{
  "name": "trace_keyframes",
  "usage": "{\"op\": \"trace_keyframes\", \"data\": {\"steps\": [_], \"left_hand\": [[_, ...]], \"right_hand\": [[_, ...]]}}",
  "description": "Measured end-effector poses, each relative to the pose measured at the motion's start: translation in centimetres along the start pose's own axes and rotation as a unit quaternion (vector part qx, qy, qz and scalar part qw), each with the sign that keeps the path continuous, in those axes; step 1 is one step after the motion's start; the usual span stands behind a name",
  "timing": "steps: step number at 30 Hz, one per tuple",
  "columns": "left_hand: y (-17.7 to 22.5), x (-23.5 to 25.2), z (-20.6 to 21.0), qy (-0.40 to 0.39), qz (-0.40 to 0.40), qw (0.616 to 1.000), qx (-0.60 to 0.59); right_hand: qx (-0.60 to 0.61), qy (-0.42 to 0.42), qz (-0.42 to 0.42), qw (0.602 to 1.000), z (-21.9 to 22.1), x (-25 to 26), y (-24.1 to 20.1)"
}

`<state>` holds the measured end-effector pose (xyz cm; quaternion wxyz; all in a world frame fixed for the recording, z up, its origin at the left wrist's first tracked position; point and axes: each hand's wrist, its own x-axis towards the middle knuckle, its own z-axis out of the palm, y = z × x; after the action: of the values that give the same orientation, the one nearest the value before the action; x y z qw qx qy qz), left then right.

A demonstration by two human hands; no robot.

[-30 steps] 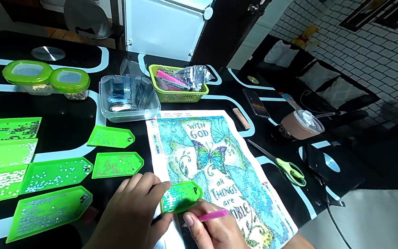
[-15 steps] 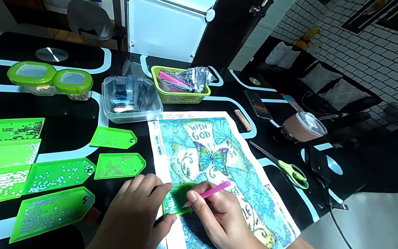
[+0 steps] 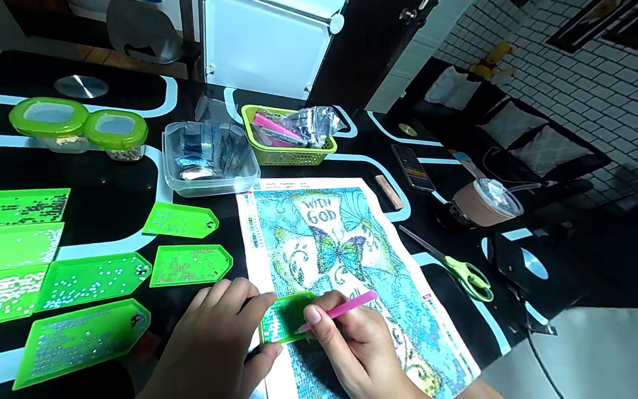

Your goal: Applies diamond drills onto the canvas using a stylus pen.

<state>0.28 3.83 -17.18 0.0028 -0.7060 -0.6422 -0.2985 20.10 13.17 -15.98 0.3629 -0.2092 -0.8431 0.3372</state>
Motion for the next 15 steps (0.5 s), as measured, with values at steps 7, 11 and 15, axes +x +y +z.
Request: {"op": "trace_keyframes", "data": {"steps": [7, 11, 15], "left_hand": [[-0.1, 0.0, 0.0, -0.004, 0.003, 1.0, -0.002], [-0.1, 0.0, 0.1, -0.002, 0.006, 1.0, 0.0], [-0.2, 0.0, 0.0, -0.007, 0.006, 1.0, 0.002]], "right_hand": [[0.158, -0.03, 0.094, 0.982, -0.7, -1.8, -1.5], [0.132, -0.035, 0.084, 0.987, -0.4, -2.6, -1.5], [0.112, -0.03, 0.073, 0.991, -0.3, -2.5, -1.4]]}}
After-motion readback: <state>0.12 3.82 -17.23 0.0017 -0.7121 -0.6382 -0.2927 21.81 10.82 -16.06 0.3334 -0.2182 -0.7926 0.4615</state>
